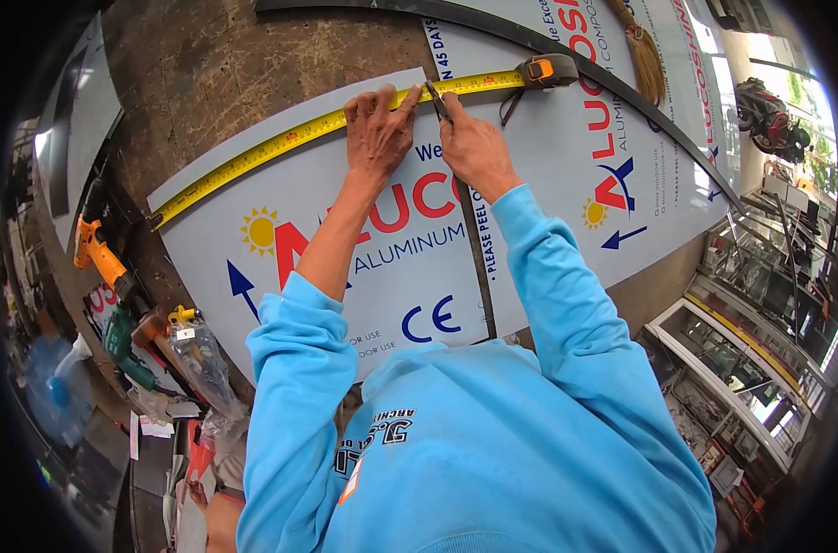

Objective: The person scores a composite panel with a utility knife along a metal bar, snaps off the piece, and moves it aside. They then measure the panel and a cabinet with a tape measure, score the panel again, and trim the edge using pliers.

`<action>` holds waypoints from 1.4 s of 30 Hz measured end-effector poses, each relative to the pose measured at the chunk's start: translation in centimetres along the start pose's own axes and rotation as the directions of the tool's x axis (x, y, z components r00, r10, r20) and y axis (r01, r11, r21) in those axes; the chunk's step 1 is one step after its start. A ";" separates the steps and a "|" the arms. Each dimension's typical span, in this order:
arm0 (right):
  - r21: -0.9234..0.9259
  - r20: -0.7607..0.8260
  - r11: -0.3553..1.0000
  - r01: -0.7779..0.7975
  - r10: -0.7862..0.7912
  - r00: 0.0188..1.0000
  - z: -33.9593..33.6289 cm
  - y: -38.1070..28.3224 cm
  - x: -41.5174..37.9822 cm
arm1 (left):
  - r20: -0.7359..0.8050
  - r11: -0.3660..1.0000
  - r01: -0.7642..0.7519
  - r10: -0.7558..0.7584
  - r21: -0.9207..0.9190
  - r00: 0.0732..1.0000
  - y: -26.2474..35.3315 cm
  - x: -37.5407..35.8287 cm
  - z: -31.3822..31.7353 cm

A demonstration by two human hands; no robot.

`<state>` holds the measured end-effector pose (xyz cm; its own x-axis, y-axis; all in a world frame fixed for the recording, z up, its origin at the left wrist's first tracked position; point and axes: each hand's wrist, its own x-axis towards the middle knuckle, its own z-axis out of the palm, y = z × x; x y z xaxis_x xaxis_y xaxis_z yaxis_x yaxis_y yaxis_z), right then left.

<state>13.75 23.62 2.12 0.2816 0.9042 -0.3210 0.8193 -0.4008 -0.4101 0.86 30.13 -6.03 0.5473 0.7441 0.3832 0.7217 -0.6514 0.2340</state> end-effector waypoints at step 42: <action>-0.269 0.054 0.923 0.277 -0.272 0.961 0.3 2.0 2.6 | -0.116 0.984 -0.022 0.001 -0.179 0.993 0.7 -0.9 3.6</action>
<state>15.97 25.17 0.23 0.0204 0.9698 -0.2432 0.9680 -0.0801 -0.2379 2.44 29.55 -9.44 0.4947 0.7213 0.4848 0.6225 -0.6833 0.3815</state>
